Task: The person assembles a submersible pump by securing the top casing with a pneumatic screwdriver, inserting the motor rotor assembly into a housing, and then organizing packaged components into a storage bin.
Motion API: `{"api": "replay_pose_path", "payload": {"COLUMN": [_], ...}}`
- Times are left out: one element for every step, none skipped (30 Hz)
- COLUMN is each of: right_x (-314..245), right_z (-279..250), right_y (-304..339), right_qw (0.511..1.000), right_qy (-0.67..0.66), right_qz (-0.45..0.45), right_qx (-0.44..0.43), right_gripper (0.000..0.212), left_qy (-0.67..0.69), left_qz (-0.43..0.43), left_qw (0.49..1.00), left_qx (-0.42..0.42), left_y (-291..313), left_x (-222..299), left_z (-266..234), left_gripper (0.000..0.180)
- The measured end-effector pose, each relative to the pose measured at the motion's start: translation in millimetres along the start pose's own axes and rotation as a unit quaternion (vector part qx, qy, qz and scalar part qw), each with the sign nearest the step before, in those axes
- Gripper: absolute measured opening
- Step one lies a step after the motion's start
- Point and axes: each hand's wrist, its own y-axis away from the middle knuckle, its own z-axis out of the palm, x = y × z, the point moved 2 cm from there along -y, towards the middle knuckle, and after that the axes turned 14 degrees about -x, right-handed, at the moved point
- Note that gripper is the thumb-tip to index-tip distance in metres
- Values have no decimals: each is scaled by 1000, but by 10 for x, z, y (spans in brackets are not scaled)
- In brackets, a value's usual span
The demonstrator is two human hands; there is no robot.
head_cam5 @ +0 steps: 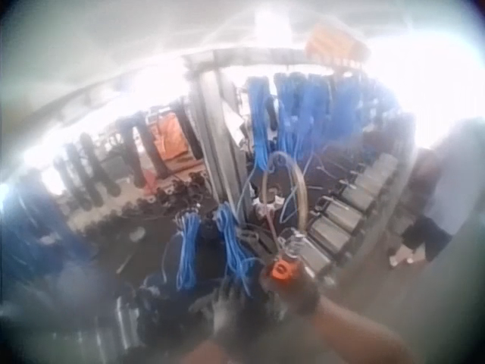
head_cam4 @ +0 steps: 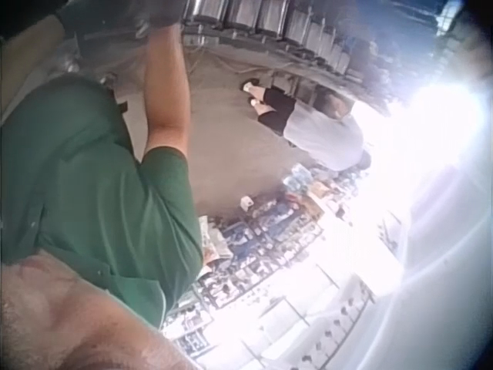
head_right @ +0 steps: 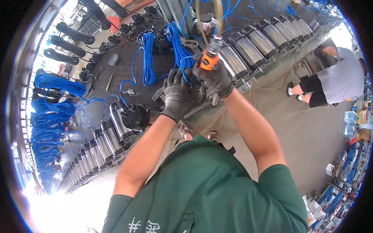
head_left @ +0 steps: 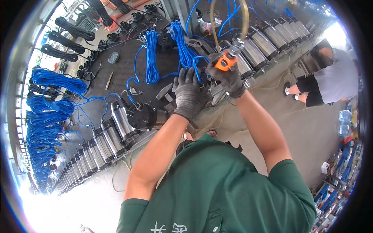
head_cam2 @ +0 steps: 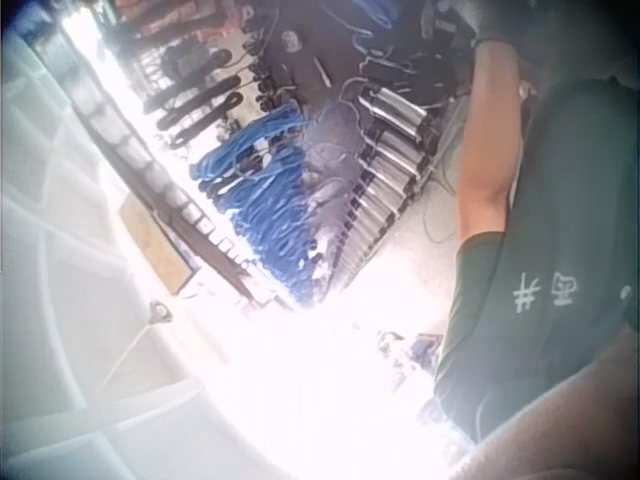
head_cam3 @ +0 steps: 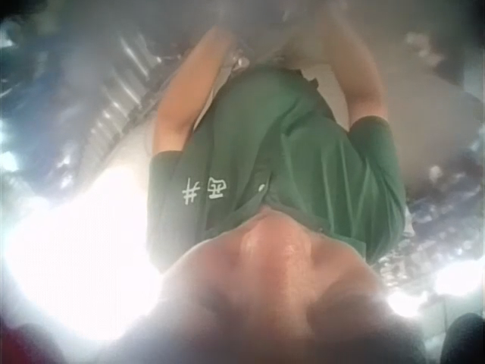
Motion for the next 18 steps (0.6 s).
{"api": "replay_pose_path", "payload": {"right_x": [-35,-62,-24,107,132,140,-4,13,47,50,-34,-12,-18,-28,-41,-105,-175,-213], "right_z": [11,40,75,53,90,130,205,231,270,312,323,322,342,358,312,327,339,345], "right_y": [-52,-107,-123,-176,-207,-195,-210,-207,-228,-252,-210,-210,-211,-201,-170,-169,-168,-165], "right_qw": [998,992,996,922,982,988,973,973,971,966,963,964,971,978,965,965,974,979], "right_qy": [-41,-80,-43,-365,-146,82,177,175,211,246,253,251,224,198,229,228,217,205], "right_qz": [17,31,-11,74,22,-29,8,7,23,39,49,48,38,28,107,107,52,-4], "right_qx": [-46,-91,-73,-106,-120,-126,-149,-148,-111,-75,-74,-75,-69,-64,-76,-77,-48,-18], "right_gripper": [42,43,43,40,38,36,33,33,32,31,30,30,30,30,39,39,44,50], "left_qy": [-17,-34,-18,-20,-27,-34,-32,-35,-37,-39,-41,-33,-23,-25,-6,13,-27,-27], "left_qz": [-9,-16,-7,-3,10,24,32,54,69,83,81,88,96,93,103,113,113,111], "left_qw": [1000,999,998,999,998,998,998,997,996,996,996,995,994,995,994,993,992,993], "left_qx": [5,12,51,47,50,53,53,48,31,14,14,26,38,37,36,35,41,41], "left_y": [-14,-37,-60,-75,-80,-83,-55,-104,-99,-88,-90,-93,-78,-65,-50,-47,-25,5], "left_x": [-23,-19,-5,2,-18,-44,-135,-197,-238,-260,-264,-253,-247,-256,-266,-273,-280,-284], "left_z": [52,77,93,94,74,50,2,-14,-5,-23,-20,-24,-23,-24,-27,-29,-42,-19], "left_gripper": [95,92,80,80,80,80,79,82,86,90,90,93,97,97,90,83,79,79]}}
